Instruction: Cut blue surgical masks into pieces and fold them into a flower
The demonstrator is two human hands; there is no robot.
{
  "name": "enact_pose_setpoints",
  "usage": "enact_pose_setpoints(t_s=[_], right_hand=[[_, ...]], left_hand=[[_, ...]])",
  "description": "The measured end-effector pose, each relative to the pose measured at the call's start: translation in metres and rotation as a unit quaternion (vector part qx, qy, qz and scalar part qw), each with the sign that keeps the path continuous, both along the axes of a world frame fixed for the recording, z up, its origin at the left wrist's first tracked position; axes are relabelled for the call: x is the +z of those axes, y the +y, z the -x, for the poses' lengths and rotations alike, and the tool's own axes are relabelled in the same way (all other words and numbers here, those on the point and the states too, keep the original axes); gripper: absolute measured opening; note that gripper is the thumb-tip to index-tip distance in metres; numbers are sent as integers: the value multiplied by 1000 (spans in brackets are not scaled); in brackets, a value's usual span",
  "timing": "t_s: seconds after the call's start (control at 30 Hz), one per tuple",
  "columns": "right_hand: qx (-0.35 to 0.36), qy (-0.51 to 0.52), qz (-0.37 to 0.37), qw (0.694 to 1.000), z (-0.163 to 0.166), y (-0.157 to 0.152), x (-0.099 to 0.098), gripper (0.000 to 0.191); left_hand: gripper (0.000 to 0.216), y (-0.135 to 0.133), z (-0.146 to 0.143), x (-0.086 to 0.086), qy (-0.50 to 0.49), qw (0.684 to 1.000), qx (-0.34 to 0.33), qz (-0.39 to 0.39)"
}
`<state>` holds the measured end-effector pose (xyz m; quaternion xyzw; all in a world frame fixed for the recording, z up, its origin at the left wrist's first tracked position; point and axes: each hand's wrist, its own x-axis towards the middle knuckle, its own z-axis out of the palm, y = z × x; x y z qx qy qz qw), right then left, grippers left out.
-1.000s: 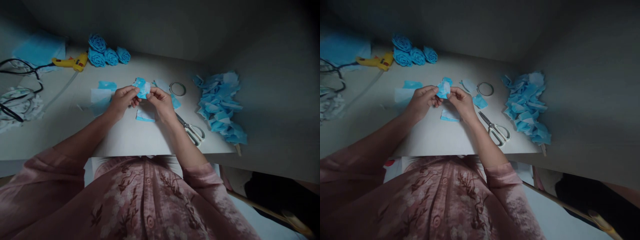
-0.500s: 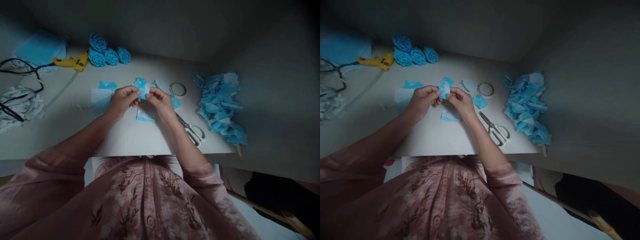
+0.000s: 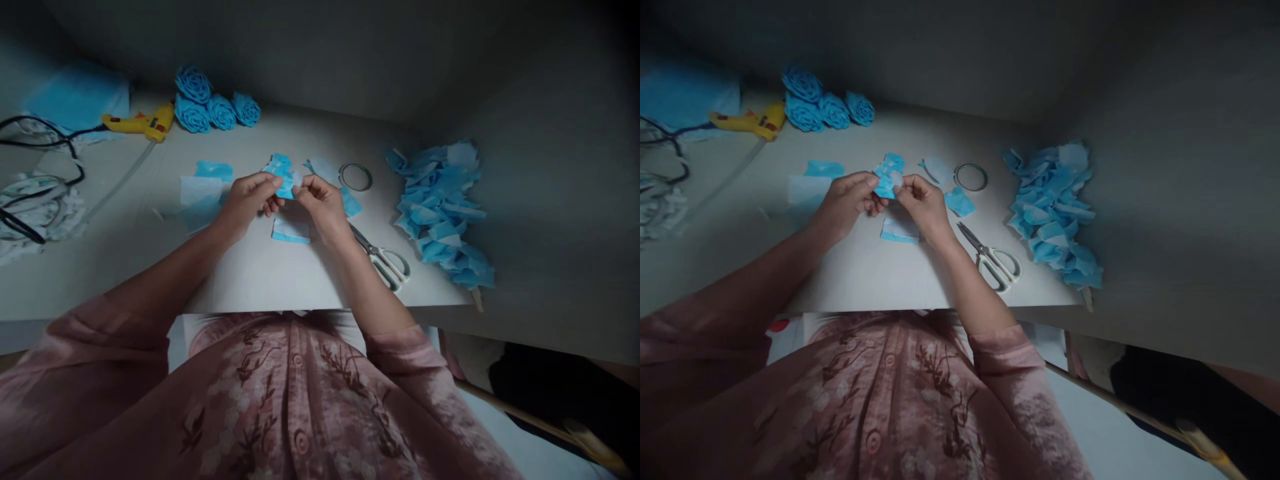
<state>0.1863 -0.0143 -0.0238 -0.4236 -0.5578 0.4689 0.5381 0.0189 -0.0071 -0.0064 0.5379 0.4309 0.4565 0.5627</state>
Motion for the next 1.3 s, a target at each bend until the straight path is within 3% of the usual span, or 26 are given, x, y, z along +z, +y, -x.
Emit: enact_pose_setpoints(t_s=[0.17, 0.33, 0.5, 0.63, 0.7, 0.8, 0.93, 1.1, 1.3], right_hand=[[20, 15, 13, 1000, 2, -2, -1, 40], [19, 29, 12, 999, -2, -5, 9, 26], [23, -4, -17, 1000, -5, 0, 3, 38], [-16, -72, -68, 995, -4, 2, -7, 37], [-46, -124, -123, 984, -4, 0, -6, 31], [-80, -226, -234, 942, -5, -3, -3, 23], [-72, -316, -311, 893, -11, -2, -3, 26], [-60, -337, -323, 882, -15, 2, -9, 35], [-38, -313, -286, 905, -14, 0, -6, 35]], left_hand=[[10, 1, 0, -3, 26, 1000, -5, -2], [10, 3, 1, -4, 7, 1000, 2, 15], [13, 1, 1, -3, 41, 999, -21, -7], [16, -1, 0, 0, 64, 996, -49, -35], [16, -1, 0, 1, 63, 996, -46, -41], [15, -1, -1, 2, 54, 997, -38, -36], [11, -1, -1, 4, 30, 999, -25, -15], [11, -2, -1, 5, -1, 999, -36, 8], [16, -2, -2, 4, -10, 999, -31, 17]])
